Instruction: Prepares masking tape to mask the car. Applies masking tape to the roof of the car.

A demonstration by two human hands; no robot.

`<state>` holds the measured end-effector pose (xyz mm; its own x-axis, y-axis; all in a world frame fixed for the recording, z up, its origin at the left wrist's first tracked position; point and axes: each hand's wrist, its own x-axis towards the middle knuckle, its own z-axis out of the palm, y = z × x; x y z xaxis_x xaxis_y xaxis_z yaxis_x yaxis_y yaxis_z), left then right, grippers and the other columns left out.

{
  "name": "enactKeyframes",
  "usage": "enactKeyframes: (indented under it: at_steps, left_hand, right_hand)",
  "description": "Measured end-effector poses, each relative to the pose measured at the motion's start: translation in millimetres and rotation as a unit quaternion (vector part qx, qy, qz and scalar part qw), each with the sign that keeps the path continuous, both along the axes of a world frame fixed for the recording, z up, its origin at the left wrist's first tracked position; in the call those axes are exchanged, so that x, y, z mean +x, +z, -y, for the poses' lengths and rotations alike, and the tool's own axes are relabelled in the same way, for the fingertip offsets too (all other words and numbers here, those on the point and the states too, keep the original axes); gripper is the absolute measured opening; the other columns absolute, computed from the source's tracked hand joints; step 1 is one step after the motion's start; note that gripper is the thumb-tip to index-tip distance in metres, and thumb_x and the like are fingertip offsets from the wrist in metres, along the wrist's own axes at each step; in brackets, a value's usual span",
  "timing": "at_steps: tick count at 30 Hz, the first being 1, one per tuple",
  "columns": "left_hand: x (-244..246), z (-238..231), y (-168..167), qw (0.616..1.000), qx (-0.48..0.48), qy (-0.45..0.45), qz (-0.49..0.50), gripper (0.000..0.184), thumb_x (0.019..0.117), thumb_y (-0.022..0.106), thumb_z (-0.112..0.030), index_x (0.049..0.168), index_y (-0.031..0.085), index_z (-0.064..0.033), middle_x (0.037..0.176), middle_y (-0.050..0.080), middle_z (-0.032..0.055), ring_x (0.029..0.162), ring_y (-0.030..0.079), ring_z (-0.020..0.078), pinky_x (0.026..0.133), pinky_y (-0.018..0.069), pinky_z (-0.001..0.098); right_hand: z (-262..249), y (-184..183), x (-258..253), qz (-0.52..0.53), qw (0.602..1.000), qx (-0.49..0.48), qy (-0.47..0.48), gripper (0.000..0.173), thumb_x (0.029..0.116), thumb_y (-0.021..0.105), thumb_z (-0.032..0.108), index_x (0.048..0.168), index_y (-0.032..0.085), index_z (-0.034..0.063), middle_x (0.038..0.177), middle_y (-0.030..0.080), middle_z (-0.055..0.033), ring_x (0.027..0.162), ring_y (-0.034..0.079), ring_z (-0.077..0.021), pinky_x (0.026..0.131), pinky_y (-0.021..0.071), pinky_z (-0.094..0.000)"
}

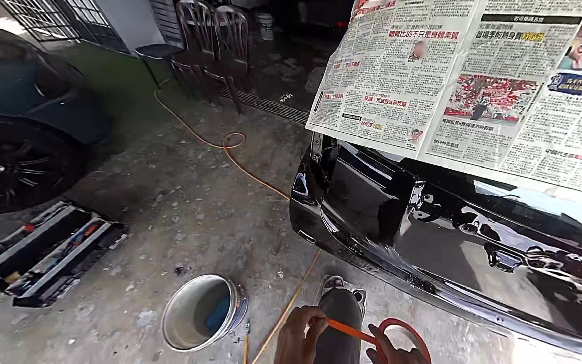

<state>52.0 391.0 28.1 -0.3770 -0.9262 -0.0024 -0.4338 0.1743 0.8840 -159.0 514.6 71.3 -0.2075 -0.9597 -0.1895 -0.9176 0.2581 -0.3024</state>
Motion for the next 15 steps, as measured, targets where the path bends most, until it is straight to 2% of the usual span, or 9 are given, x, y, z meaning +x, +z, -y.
enactKeyframes:
  at_steps: [1,2,3,4,6,7,8,12,15]
  left_hand:
    - [1,1,-3,1.000,0.016,-0.005,-0.004,0.031,0.0958,0.067,-0.022,0.120,0.070,-0.0029,0.093,0.073,0.0043,0.087,0.069,0.0165,0.084,0.0569,0.0369]
    - [3,2,-7,0.999,0.032,-0.021,0.002,0.050,0.0965,0.067,-0.024,0.140,0.058,-0.0012,0.094,0.073,0.0031,0.086,0.069,0.0152,0.083,0.0578,0.0365]
    - [6,4,-9,0.999,0.037,-0.033,0.005,0.059,0.0967,0.066,-0.025,0.148,0.049,-0.0005,0.095,0.072,0.0023,0.086,0.069,0.0144,0.083,0.0580,0.0360]
    - [8,4,-11,0.999,0.030,-0.038,0.008,0.056,0.0970,0.066,-0.025,0.146,0.052,-0.0007,0.095,0.072,0.0025,0.087,0.068,0.0152,0.084,0.0576,0.0363]
    - [11,3,-14,0.999,-0.002,-0.034,0.008,0.031,0.0967,0.066,-0.024,0.121,0.072,-0.0043,0.095,0.073,0.0050,0.091,0.068,0.0180,0.087,0.0556,0.0365]
    - [13,3,-16,0.999,-0.010,-0.031,0.011,0.022,0.0965,0.067,-0.024,0.108,0.075,-0.0074,0.096,0.073,0.0042,0.094,0.068,0.0170,0.088,0.0555,0.0350]
    - [15,3,-18,0.999,-0.013,-0.028,0.010,0.018,0.0961,0.068,-0.024,0.102,0.076,-0.0089,0.096,0.073,0.0034,0.096,0.069,0.0161,0.090,0.0553,0.0340]
    - [25,3,-38,0.999,-0.032,-0.022,-0.009,0.014,0.0944,0.071,-0.024,0.096,0.077,-0.0118,0.096,0.074,-0.0004,0.099,0.068,0.0119,0.092,0.0545,0.0296]
    - [35,5,-59,0.997,-0.053,-0.044,-0.034,0.013,0.0947,0.071,-0.028,0.094,0.077,-0.0158,0.106,0.073,-0.0019,0.109,0.065,0.0102,0.098,0.0526,0.0278]
  right_hand:
    - [2,-4,3,-0.016,1.000,-0.017,-0.002,0.044,0.1061,0.049,0.042,0.139,0.066,0.0180,0.073,0.072,-0.0126,0.066,0.070,-0.0349,0.065,0.0545,-0.0530]
    - [3,-7,5,-0.029,0.999,-0.032,-0.004,0.043,0.1059,0.049,0.041,0.136,0.068,0.0182,0.073,0.072,-0.0119,0.067,0.070,-0.0342,0.065,0.0548,-0.0518]
    - [4,-11,7,-0.034,0.998,-0.044,-0.006,0.041,0.1056,0.050,0.040,0.134,0.070,0.0175,0.074,0.073,-0.0117,0.068,0.071,-0.0342,0.065,0.0550,-0.0513]
    - [6,-14,9,-0.033,0.998,-0.051,-0.009,0.040,0.1056,0.050,0.039,0.132,0.070,0.0167,0.076,0.073,-0.0118,0.070,0.071,-0.0346,0.066,0.0551,-0.0512]
    - [7,-20,14,-0.032,0.997,-0.061,-0.021,0.039,0.1056,0.051,0.038,0.130,0.070,0.0143,0.077,0.073,-0.0116,0.070,0.071,-0.0339,0.066,0.0551,-0.0503]
    - [8,-22,16,-0.035,0.996,-0.071,-0.027,0.038,0.1047,0.053,0.037,0.128,0.070,0.0127,0.076,0.073,-0.0108,0.069,0.071,-0.0329,0.064,0.0551,-0.0489]
    - [8,-24,19,-0.040,0.996,-0.078,-0.032,0.037,0.1039,0.054,0.036,0.126,0.069,0.0108,0.075,0.072,-0.0105,0.068,0.070,-0.0324,0.063,0.0551,-0.0479]
    - [6,-34,26,-0.053,0.991,-0.116,-0.027,0.031,0.1012,0.060,0.032,0.119,0.069,0.0085,0.077,0.072,-0.0094,0.066,0.070,-0.0301,0.063,0.0543,-0.0458]
    - [1,-49,27,-0.075,0.984,-0.162,-0.017,0.029,0.0998,0.063,0.033,0.114,0.069,0.0091,0.078,0.073,-0.0069,0.064,0.069,-0.0264,0.065,0.0544,-0.0445]
